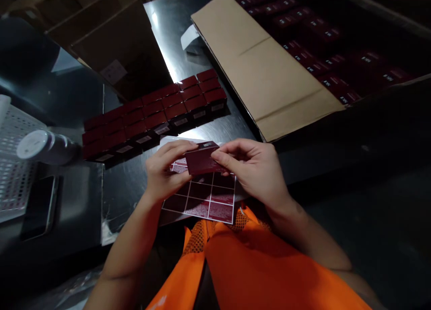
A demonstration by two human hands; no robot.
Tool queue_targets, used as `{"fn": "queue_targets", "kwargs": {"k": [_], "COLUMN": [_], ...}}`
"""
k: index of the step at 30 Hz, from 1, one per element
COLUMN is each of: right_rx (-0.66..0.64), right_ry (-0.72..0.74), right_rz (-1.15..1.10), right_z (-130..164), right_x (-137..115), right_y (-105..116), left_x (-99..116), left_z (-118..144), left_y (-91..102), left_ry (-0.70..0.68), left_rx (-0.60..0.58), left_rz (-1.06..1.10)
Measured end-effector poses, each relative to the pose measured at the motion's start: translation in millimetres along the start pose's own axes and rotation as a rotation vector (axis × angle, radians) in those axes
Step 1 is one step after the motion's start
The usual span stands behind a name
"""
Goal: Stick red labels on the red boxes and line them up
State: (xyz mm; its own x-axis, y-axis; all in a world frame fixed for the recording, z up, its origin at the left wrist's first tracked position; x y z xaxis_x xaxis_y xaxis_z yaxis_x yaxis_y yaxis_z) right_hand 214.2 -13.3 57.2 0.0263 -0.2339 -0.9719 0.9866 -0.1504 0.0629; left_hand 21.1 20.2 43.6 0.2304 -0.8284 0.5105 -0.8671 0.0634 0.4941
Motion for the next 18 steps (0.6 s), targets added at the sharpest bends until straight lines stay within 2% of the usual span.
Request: {"fn": "queue_targets", "kwargs": {"k": [18], "right_rx": [0.031], "right_ry": [0.026], "right_rz": [0.068], "right_z": [-0.8], "right_x": [-3.2], "right_y": [-0.7], "left_x": [1.0], "left_z": [-0.2], "left_y": [0.7], "left_ry": [-0.011], "left_rx": [0.002], "left_rz": [-0.003]}}
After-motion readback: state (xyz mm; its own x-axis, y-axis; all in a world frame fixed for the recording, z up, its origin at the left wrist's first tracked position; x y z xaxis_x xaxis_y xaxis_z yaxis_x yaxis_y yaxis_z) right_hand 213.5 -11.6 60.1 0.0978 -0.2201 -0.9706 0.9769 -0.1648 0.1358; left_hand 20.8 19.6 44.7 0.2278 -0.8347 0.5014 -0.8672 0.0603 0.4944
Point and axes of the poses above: each hand's wrist, its own z-axis away from the middle knuckle, its own y-axis out of the back of the hand, x = y × z, the point moved 4 cm from there along -z, towards the middle knuckle, and after that the axes turned 10 degrees about -y, right-handed, at the moved point
